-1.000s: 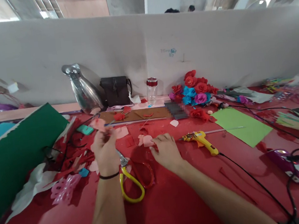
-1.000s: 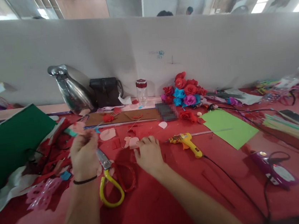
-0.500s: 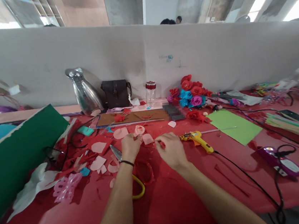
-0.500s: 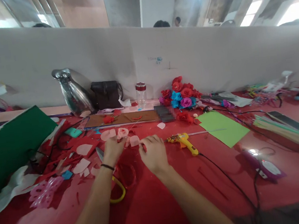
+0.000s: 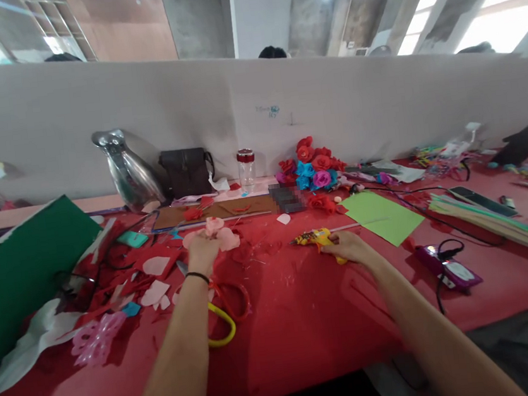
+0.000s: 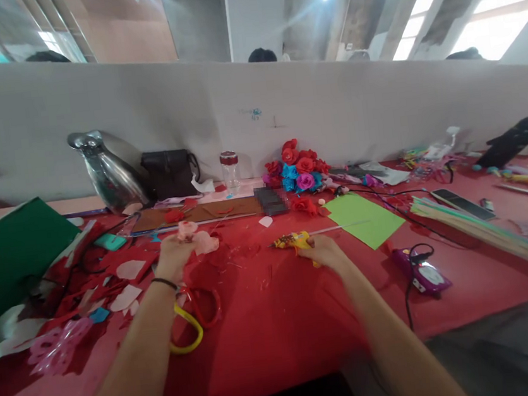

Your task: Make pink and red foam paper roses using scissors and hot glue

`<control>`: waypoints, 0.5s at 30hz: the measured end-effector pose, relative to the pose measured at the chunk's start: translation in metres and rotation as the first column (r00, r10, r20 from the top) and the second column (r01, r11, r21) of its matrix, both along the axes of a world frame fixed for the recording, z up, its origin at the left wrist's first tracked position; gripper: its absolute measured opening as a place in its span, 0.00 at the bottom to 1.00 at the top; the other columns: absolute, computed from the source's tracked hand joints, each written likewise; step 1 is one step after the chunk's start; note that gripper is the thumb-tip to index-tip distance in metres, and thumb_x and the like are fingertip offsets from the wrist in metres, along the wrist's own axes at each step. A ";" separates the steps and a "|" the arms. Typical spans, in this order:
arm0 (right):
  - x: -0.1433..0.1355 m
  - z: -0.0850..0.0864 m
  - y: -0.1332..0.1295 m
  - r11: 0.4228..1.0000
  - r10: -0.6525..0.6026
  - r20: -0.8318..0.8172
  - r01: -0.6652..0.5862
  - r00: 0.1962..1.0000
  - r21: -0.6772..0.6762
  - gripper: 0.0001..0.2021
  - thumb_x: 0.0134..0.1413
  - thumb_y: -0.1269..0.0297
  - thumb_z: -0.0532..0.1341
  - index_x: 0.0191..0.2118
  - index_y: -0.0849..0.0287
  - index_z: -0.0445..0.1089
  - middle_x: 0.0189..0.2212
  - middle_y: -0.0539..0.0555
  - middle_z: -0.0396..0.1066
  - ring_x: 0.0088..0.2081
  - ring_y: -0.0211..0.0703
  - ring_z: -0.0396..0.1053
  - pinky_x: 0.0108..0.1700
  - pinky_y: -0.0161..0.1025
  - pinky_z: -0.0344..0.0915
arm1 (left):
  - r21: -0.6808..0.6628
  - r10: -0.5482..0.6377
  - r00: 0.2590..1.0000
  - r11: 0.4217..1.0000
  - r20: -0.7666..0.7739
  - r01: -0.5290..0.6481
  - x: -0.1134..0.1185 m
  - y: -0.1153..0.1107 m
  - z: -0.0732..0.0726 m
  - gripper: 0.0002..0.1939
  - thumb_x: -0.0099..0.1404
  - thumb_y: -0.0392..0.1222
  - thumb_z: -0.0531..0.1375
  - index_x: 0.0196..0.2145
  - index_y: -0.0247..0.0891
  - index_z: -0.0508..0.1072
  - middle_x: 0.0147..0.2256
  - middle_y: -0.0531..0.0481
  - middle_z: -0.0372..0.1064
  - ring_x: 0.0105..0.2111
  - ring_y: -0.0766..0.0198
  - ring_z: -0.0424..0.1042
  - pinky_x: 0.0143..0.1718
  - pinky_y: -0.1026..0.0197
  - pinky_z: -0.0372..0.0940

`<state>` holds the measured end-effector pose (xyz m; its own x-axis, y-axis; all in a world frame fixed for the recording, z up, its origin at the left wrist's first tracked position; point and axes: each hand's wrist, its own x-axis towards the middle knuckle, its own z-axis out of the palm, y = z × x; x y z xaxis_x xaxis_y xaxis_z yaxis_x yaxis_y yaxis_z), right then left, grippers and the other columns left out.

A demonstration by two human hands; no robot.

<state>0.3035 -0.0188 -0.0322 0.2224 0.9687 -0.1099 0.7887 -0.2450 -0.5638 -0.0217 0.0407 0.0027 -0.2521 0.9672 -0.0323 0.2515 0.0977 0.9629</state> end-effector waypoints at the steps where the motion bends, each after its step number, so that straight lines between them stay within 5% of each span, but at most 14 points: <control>1: 0.001 0.001 0.001 1.000 0.015 -0.028 -0.015 1.000 -0.015 0.13 0.38 0.59 0.63 0.17 0.58 0.60 0.13 0.44 0.56 0.18 0.34 0.55 0.22 0.34 0.45 | -0.005 -0.003 1.000 1.000 0.031 0.003 -0.005 -0.005 0.007 0.05 0.46 0.35 0.61 0.21 0.36 0.66 0.18 0.56 0.62 0.20 0.68 0.61 0.25 0.65 0.55; 4: 0.004 0.003 0.001 0.998 0.041 -0.104 -0.045 0.994 -0.045 0.15 0.37 0.61 0.62 0.14 0.58 0.56 0.12 0.42 0.50 0.17 0.31 0.49 0.21 0.33 0.42 | -0.080 -0.115 0.984 0.989 0.140 0.126 -0.006 -0.025 0.025 0.08 0.46 0.41 0.63 0.23 0.36 0.69 0.13 0.62 0.52 0.13 0.76 0.45 0.17 0.67 0.43; 6: 0.005 0.004 -0.001 0.998 0.041 -0.141 -0.048 0.989 -0.050 0.13 0.36 0.63 0.62 0.15 0.58 0.57 0.12 0.42 0.51 0.17 0.31 0.49 0.21 0.33 0.42 | -0.159 -0.235 0.934 0.946 0.268 0.284 0.006 -0.037 0.027 0.11 0.43 0.42 0.65 0.23 0.35 0.69 0.14 0.61 0.53 0.12 0.77 0.42 0.16 0.68 0.39; 9: 0.003 0.006 -0.003 0.998 0.017 -0.189 -0.027 0.982 -0.048 0.10 0.31 0.68 0.63 0.16 0.59 0.59 0.13 0.41 0.53 0.18 0.30 0.51 0.21 0.32 0.42 | -0.250 -0.321 0.872 0.870 0.370 0.426 0.032 -0.051 0.015 0.13 0.39 0.41 0.67 0.23 0.35 0.68 0.14 0.61 0.53 0.12 0.77 0.44 0.16 0.67 0.37; 15: -0.005 0.012 -0.004 0.997 -0.066 -0.374 0.041 0.925 -0.072 0.05 0.33 0.73 0.59 0.19 0.59 0.62 0.12 0.43 0.59 0.16 0.31 0.56 0.18 0.29 0.48 | -0.272 -0.354 0.872 0.850 0.338 0.450 0.057 -0.053 -0.018 0.15 0.38 0.45 0.66 0.20 0.36 0.66 0.14 0.61 0.55 0.11 0.78 0.44 0.16 0.67 0.38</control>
<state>0.2981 -0.0232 -0.0204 0.2044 0.9451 -0.2550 0.5068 -0.3250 -0.7985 0.0348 -0.0122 -0.0152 0.2219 0.8992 -0.3771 0.0794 0.3688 0.9261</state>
